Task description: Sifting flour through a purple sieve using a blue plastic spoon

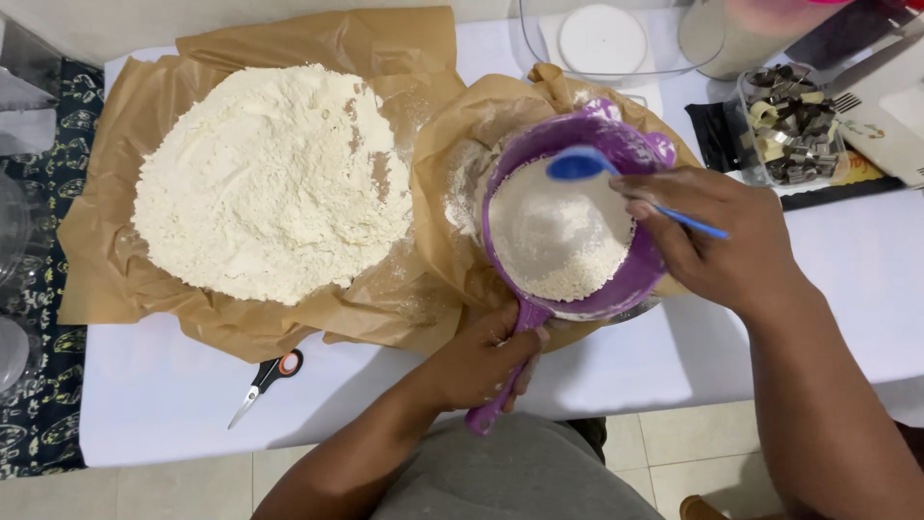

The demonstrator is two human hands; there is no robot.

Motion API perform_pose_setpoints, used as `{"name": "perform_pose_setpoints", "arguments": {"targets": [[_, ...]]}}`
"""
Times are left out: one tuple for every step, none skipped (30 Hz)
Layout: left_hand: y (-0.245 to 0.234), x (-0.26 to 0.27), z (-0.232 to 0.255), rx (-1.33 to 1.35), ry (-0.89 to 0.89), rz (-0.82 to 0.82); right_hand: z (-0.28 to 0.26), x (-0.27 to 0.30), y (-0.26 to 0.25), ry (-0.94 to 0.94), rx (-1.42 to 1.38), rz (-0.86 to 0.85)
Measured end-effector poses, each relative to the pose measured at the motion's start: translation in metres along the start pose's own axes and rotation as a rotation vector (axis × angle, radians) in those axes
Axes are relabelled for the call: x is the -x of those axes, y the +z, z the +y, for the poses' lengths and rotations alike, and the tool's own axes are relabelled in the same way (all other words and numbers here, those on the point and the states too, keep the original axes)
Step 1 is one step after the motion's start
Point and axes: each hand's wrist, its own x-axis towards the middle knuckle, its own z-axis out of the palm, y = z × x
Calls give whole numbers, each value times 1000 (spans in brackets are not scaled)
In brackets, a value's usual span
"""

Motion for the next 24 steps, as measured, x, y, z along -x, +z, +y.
{"name": "perform_pose_setpoints", "arguments": {"targets": [[2,0,-1,-3,-1,2,4,6,3,0,-1,3],[3,0,-2,-28,34,1,7,11,6,50,125,-21],[5,1,-4,-54,68,0,9,17,10,99,251,-44],[5,3,-2,-54,67,6,11,23,12,96,246,-42],[5,6,-1,-52,49,20,13,28,14,90,266,-23],[5,9,1,-49,34,34,15,33,15,81,288,-3],[4,10,0,-50,37,40,14,34,15,76,285,0],[4,12,-1,-49,42,39,12,35,14,85,273,6],[4,13,-1,-48,48,39,10,37,12,94,261,12],[3,14,-3,-49,52,43,9,37,12,90,261,14],[3,14,-4,-56,88,29,8,38,12,98,228,21],[3,15,-6,-62,120,13,7,39,12,110,194,25],[3,15,-6,-61,122,14,7,38,12,107,194,26],[3,15,-6,-56,128,16,7,38,12,110,179,40],[3,14,-6,-51,135,18,7,38,12,112,165,55],[3,14,-5,-51,133,15,6,37,11,115,166,55],[2,14,-5,-47,120,13,5,37,11,112,168,66],[1,13,-4,-44,110,13,4,34,11,107,170,79],[-1,12,-3,-46,111,12,5,33,11,107,171,81],[-2,12,-3,-44,110,1,4,33,11,119,154,83],[-3,12,-4,-43,109,-10,4,32,11,132,137,86],[-3,11,-4,-43,108,-12,5,34,12,133,139,86],[-4,11,-4,-26,119,-9,7,35,13,128,147,93],[-5,9,-4,-11,132,-7,9,36,14,122,157,101]]}}
